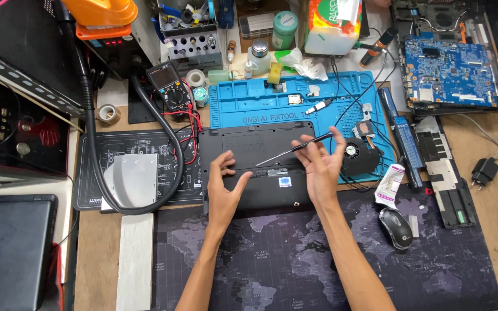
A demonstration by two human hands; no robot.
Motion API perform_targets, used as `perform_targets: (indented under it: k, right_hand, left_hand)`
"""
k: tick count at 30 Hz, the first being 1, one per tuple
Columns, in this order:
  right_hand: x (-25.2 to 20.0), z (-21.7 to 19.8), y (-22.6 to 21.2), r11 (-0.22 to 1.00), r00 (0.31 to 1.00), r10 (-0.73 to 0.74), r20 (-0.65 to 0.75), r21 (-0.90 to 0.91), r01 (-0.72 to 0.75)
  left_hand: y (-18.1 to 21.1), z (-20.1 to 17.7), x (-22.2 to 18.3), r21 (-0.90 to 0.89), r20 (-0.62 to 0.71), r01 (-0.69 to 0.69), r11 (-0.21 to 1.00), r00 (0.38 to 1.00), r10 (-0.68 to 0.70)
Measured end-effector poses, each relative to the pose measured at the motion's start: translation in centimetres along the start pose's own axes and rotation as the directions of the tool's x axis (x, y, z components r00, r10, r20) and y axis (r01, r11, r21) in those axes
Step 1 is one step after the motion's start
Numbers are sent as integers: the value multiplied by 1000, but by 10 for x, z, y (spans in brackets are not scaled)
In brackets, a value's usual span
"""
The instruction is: Assemble a laptop by aligning the back cover, snapping it into place, and securing it with screws using a screwdriver.
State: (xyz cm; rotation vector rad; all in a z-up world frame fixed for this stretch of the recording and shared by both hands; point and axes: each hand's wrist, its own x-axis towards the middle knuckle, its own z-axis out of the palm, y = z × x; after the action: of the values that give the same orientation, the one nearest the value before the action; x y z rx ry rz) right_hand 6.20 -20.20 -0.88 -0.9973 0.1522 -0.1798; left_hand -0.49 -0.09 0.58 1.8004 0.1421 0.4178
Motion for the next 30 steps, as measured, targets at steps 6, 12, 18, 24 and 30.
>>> perform_targets:
  k: [6,12,18,24,30]
  right_hand:
    - [14,-30,-28,981,960,-193,-202,-36,190]
    - [8,-3,-55,870,906,-421,38,-265,415]
    - [-14,67,-28,811,784,-409,467,-207,547]
    - [-31,98,1,713,657,-339,673,-271,647]
    - [-29,103,7,686,610,-297,734,-280,671]
  left_hand:
    - [-26,-17,-17,296,-74,-223,929,964,255]
    - [-57,-33,-20,332,-135,-126,935,975,179]
    - [-53,-33,-18,307,-135,-61,950,985,107]
    - [-62,-33,-19,334,-129,-56,941,986,105]
    - [-58,-34,-19,333,-120,-42,942,989,86]
